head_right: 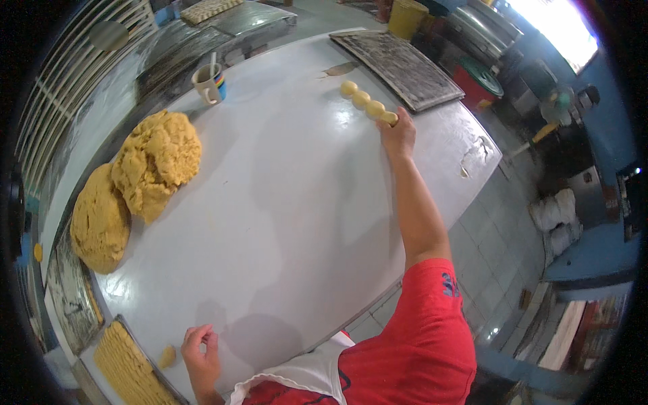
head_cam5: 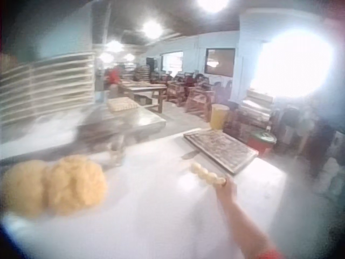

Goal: The person handles a metal baking tray, then repeatedly pinches off small pieces of yellow dough, rolls them into short cylindrical shapes, and places them in rows on a tray. The process continues with multiple pieces being shaped and arranged.

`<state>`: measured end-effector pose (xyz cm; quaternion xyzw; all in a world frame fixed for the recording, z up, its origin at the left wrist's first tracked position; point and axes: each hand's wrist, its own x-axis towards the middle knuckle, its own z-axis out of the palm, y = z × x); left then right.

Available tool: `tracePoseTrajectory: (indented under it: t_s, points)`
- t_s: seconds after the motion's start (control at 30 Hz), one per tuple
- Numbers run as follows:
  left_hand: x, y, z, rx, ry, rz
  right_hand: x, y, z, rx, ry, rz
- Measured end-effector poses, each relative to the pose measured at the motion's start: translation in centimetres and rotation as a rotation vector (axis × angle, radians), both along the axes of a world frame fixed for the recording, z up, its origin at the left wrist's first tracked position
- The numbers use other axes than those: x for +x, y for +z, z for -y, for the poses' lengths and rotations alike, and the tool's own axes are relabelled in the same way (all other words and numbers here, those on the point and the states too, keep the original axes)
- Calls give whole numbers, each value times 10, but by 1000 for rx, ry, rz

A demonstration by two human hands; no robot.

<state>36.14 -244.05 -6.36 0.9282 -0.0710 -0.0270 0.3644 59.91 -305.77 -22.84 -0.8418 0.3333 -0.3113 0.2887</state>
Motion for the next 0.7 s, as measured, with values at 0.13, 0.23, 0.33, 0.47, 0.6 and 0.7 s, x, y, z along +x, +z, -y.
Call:
tracePoseTrajectory:
  t_s: [0.13,0.23,0.33,0.47,0.6,0.7]
  points:
    - [-21,5,-23,33,39,54,41,-51,12,-939,-93,-668]
    - [-54,-4,-53,-9,191,147,34,-66,8,-632,120,-292]
    - [-85,-7,-109,142,421,183,1,-51,9,-484,-140,-226]
    - [-91,-10,-185,436,730,204,-40,-29,-54,-547,185,-148]
    - [-85,-19,-225,592,652,222,-69,4,-197,-568,560,24]
    - [-75,-22,-240,623,772,199,-96,44,-321,-258,876,106]
